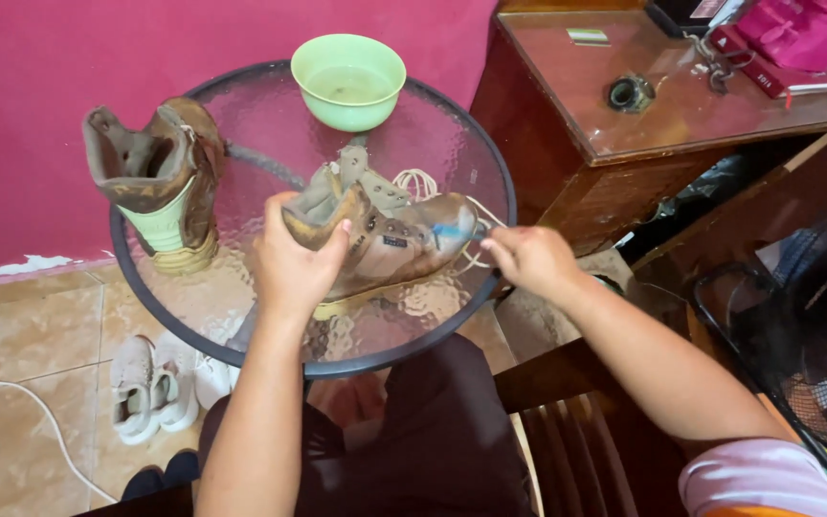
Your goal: Cleaning a pair of boots using a toothbrush and a bowl of cleaning solution
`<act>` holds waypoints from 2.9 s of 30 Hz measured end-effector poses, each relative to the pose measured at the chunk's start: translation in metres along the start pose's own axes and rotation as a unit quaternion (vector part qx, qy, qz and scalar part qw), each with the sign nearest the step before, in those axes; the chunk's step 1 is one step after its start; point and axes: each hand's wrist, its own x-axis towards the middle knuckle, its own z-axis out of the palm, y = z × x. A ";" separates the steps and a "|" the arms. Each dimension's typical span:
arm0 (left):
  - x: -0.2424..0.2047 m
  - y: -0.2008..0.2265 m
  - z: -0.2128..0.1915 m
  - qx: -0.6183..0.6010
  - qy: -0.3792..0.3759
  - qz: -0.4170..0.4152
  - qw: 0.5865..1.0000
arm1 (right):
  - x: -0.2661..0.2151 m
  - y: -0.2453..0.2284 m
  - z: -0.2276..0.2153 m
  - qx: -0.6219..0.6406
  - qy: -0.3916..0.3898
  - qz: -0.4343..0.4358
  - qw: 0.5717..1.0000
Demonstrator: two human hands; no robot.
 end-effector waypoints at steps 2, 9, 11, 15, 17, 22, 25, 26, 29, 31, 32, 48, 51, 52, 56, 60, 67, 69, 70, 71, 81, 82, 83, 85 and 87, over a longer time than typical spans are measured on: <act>-0.004 0.004 -0.001 0.010 -0.005 -0.006 1.000 | 0.010 0.010 -0.007 -0.019 0.015 0.032 0.999; -0.003 0.004 -0.004 0.020 -0.043 -0.029 0.998 | 0.010 -0.019 -0.019 -0.034 0.009 -0.012 0.999; -0.003 0.002 -0.001 0.026 -0.045 -0.024 0.998 | 0.017 0.003 -0.020 -0.057 0.020 0.024 0.998; -0.002 0.002 -0.004 0.010 -0.046 -0.021 0.999 | 0.006 -0.013 -0.011 -0.038 0.017 0.002 0.999; -0.001 0.000 -0.006 0.000 -0.044 -0.008 0.999 | 0.015 -0.013 -0.024 -0.035 0.041 -0.010 0.998; 0.000 -0.007 -0.006 -0.024 -0.034 0.024 0.999 | 0.016 0.004 -0.033 -0.137 -0.022 0.058 0.989; -0.001 -0.013 -0.008 -0.040 -0.043 0.019 0.998 | 0.006 0.009 -0.023 -0.070 -0.006 0.101 0.992; 0.001 -0.012 -0.008 -0.031 -0.044 0.020 0.998 | 0.008 0.014 -0.025 -0.027 0.015 0.082 0.996; 0.003 -0.010 -0.009 -0.026 -0.043 0.015 0.999 | 0.007 0.008 -0.031 0.055 -0.002 0.004 0.998; 0.004 -0.009 -0.007 -0.026 -0.048 0.009 0.998 | 0.011 0.007 -0.037 0.096 -0.040 -0.046 0.994; 0.003 -0.010 -0.005 -0.023 -0.037 0.030 0.999 | 0.015 0.011 -0.041 0.048 -0.016 -0.007 0.999; -0.003 -0.018 -0.001 -0.054 -0.002 0.078 0.995 | -0.001 0.006 -0.032 0.035 -0.014 -0.052 0.998; -0.004 -0.018 -0.001 -0.051 0.007 0.091 0.995 | 0.007 0.023 -0.020 0.063 -0.039 -0.038 0.997; -0.004 -0.017 -0.001 -0.051 0.008 0.093 0.994 | 0.009 0.027 -0.023 0.063 -0.036 -0.039 0.997; -0.006 -0.018 -0.001 -0.050 0.015 0.092 0.994 | 0.008 0.024 -0.026 0.056 0.003 0.005 0.998; -0.006 -0.017 -0.003 -0.050 0.009 0.096 0.994 | 0.001 0.010 -0.023 0.074 -0.043 -0.055 0.995; -0.001 -0.015 -0.004 -0.059 -0.003 0.101 0.993 | 0.009 0.015 -0.019 0.068 0.023 0.016 0.997; -0.003 -0.017 -0.006 -0.056 -0.009 0.096 0.994 | 0.000 0.002 -0.023 0.100 -0.034 -0.069 0.992; -0.003 -0.018 -0.006 -0.053 -0.010 0.093 0.994 | 0.005 0.012 -0.027 0.103 -0.036 -0.069 0.992; -0.004 -0.019 -0.006 -0.054 -0.009 0.095 0.994 | 0.011 0.022 -0.031 0.097 -0.006 -0.038 0.995; 0.002 -0.030 -0.003 -0.090 -0.013 0.112 0.989 | 0.013 0.036 -0.018 0.101 0.001 -0.056 0.993; 0.002 -0.029 -0.002 -0.091 -0.012 0.114 0.989 | 0.015 0.036 -0.024 0.100 0.003 -0.057 0.993; 0.003 -0.028 -0.002 -0.095 -0.007 0.119 0.988 | 0.016 0.036 -0.031 0.069 0.027 -0.040 0.996; 0.001 -0.031 -0.001 -0.100 -0.004 0.124 0.987 | 0.010 0.021 -0.040 0.036 0.051 -0.022 0.998; 0.002 -0.035 0.000 -0.097 0.002 0.120 0.988 | 0.004 -0.007 -0.048 0.076 -0.006 -0.087 0.993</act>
